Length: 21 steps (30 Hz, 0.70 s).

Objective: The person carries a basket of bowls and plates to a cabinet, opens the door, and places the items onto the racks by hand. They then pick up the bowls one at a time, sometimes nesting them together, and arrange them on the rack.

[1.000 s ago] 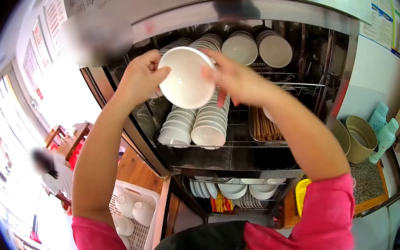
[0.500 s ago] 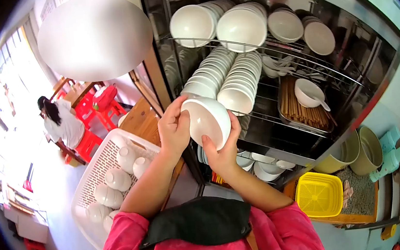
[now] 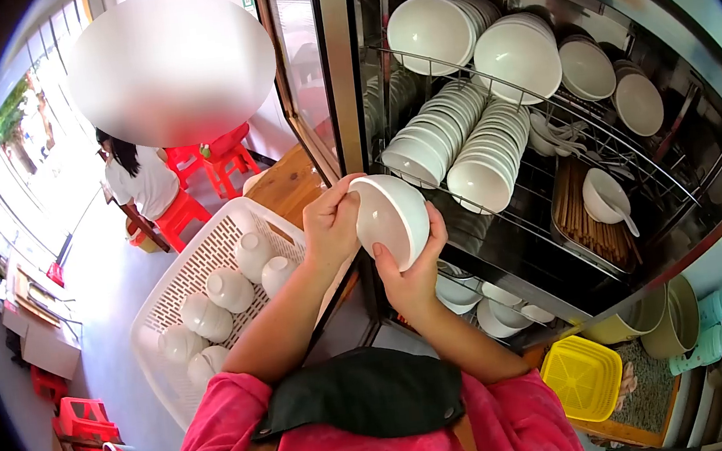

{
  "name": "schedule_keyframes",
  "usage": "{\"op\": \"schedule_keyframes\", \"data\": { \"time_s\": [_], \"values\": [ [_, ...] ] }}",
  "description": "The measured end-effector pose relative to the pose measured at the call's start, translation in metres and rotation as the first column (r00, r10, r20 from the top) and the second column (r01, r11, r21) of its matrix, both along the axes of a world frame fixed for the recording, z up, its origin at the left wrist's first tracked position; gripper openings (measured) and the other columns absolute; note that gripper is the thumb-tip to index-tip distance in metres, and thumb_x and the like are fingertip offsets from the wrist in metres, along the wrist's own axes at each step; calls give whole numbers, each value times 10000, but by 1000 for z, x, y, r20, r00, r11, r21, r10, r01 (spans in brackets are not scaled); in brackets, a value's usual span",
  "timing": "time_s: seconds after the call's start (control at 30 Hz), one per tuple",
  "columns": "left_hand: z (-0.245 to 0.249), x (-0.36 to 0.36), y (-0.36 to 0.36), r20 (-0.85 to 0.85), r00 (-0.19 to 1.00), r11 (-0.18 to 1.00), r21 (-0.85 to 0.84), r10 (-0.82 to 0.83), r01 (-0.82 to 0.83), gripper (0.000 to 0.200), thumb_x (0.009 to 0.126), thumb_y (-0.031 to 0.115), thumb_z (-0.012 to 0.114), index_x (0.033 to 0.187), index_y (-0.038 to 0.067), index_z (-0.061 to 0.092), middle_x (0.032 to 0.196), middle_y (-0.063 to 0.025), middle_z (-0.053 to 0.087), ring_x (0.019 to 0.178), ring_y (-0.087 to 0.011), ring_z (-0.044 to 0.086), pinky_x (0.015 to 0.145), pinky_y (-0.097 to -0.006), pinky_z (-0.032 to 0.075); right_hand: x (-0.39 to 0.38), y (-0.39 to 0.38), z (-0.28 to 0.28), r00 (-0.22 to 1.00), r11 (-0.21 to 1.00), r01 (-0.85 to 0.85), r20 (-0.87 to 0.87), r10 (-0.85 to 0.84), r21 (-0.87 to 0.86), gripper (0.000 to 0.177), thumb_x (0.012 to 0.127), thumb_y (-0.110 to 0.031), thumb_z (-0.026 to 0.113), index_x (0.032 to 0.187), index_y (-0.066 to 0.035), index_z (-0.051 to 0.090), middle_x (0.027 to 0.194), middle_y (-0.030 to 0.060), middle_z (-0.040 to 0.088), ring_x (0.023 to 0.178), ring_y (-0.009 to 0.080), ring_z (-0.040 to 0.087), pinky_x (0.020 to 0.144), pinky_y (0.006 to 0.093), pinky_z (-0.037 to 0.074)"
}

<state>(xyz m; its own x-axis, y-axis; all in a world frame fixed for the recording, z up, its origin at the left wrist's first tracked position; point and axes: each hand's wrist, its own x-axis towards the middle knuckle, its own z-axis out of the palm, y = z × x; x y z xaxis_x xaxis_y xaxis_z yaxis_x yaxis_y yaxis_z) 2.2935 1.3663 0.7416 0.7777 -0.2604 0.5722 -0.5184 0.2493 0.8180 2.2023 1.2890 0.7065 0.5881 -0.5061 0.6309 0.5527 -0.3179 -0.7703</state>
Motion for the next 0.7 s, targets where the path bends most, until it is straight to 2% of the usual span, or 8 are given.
{"op": "schedule_keyframes", "data": {
  "time_s": [0.1,0.23,0.43,0.5,0.53,0.6,0.7],
  "values": [
    [-5,2,1,-17,1000,1000,-13,-3,3,277,792,6,398,989,-1,591,671,-13,568,618,-38,488,565,-191,418,2,0,-4,1000,1000,-11,-6,11,-3,774,709,4,600,1308,-39,112,1231,150,300,1120,227,370,934,352,331],
    [-8,2,1,-43,999,1000,-15,-8,8,270,804,13,402,996,-1,591,678,-8,571,623,-35,488,568,-189,418,0,-1,-4,999,998,30,-29,-32,-59,775,708,3,606,1308,-39,117,1230,150,300,1120,225,367,932,348,331],
    [-21,10,0,-133,987,996,-45,-88,82,313,772,-24,391,1017,-6,585,750,-16,606,677,-48,525,619,-190,435,-4,-1,0,998,997,-69,1,69,-29,738,744,-61,583,1311,-25,112,1244,157,292,1131,232,356,951,354,302],
    [-29,17,0,-216,936,957,-141,-279,252,330,760,-41,410,1046,-16,572,823,-30,627,752,-64,551,686,-200,443,-4,-5,-4,993,993,-113,20,114,-32,706,780,-145,545,1312,-10,101,1258,165,282,1136,240,352,962,360,280],
    [-32,18,2,-219,935,958,-140,-278,252,330,760,-41,410,1046,-16,572,823,-30,627,752,-64,551,686,-200,443,-5,-7,-5,993,993,-113,18,114,-30,706,780,-145,545,1312,-10,101,1258,165,282,1136,240,352,962,360,280],
    [-32,19,6,-235,889,916,-178,-393,358,368,740,-64,410,1073,-23,560,882,-40,631,819,-76,557,741,-210,440,-5,-11,-8,993,991,-116,-14,115,-62,692,799,-200,513,1312,1,94,1262,173,277,1142,245,344,965,362,270],
    [-24,13,14,-256,872,908,-168,-416,384,410,716,-86,400,1091,-25,552,900,-41,627,834,-85,558,756,-213,438,-5,-9,-11,994,990,-105,-10,104,-99,693,799,-209,511,1309,9,95,1258,179,277,1142,250,339,966,364,271]
  ]
}}
